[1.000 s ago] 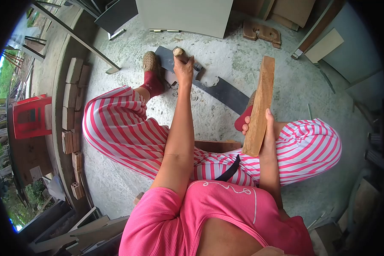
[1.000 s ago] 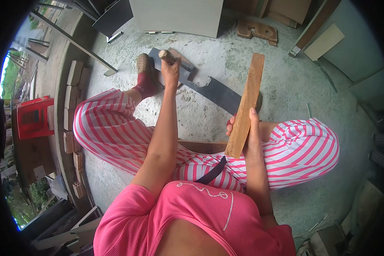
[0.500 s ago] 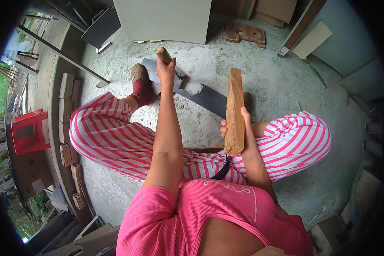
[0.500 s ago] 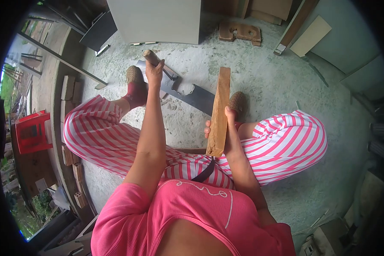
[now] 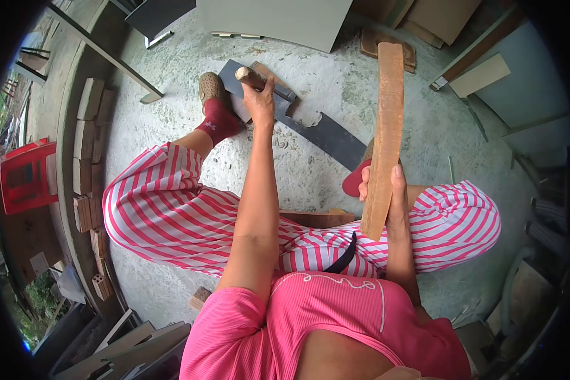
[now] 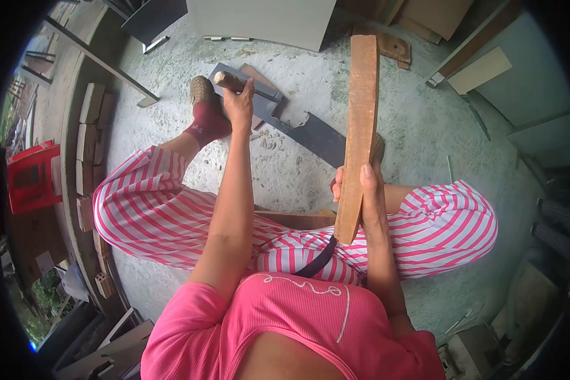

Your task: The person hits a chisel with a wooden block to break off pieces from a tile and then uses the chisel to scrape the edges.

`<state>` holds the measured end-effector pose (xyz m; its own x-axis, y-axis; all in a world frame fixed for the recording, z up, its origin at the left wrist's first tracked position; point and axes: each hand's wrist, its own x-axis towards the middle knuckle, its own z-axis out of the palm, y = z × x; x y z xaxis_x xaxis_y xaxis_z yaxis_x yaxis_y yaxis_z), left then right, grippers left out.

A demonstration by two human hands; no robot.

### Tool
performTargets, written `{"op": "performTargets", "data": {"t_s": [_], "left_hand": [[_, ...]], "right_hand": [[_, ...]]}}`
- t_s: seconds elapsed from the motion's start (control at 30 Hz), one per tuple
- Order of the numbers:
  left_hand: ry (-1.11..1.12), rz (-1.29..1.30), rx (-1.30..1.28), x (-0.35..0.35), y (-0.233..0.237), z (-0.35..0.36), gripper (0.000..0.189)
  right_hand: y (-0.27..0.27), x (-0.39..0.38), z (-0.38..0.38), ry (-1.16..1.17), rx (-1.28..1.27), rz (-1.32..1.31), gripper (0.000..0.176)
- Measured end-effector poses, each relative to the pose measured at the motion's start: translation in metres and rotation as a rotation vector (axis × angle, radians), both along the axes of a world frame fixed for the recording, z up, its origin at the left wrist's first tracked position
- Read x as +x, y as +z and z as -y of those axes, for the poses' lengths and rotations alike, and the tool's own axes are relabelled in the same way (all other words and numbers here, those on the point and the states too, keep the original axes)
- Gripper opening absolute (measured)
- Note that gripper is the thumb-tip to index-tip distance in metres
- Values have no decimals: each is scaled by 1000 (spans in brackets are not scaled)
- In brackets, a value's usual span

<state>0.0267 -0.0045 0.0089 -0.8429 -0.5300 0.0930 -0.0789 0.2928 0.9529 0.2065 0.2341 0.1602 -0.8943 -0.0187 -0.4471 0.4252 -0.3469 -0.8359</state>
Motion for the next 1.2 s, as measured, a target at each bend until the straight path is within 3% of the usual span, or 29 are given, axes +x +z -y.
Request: {"op": "performTargets", "data": {"t_s": [0.2,0.27,0.3,0.37,0.4,0.5,0.53,0.63,0.67,0.73,0.87,0.97,1.1,1.2], "left_hand": [[-3,-19,31,-1,8,-4,44],[-12,-24,30,-6,13,-3,45],[-38,-29,19,-9,12,-2,45],[-39,-18,24,-15,14,1,45],[-75,10,40,-17,19,2,45],[-155,60,84,-23,19,13,45],[-211,104,54,-25,19,15,45],[-263,54,-6,-27,30,15,44],[-252,51,2,-28,30,12,43],[-242,62,11,-27,31,8,43],[-241,69,-3,-26,29,2,42],[-245,65,-25,-25,20,-3,41],[-266,59,-48,-22,24,-6,41],[-282,54,-55,-21,23,-5,41]], "right_hand": [[34,-35,18,107,163,-301,72],[38,-53,24,134,-495,-543,85],[49,-62,27,142,-492,-535,85],[71,-84,28,533,-1161,-83,89],[61,-92,25,735,-1250,-35,84],[2,-96,30,823,-1415,-42,83],[-5,-89,32,831,-1423,-33,83],[-6,-56,31,345,-240,141,74],[-4,-51,34,343,-238,141,74],[6,-44,46,-53,-473,214,69],[19,-52,28,75,-564,-57,65],[20,-56,12,-35,-529,-36,65],[20,-44,12,-13,-333,22,61],[8,-35,14,-29,-449,-22,65]]}}
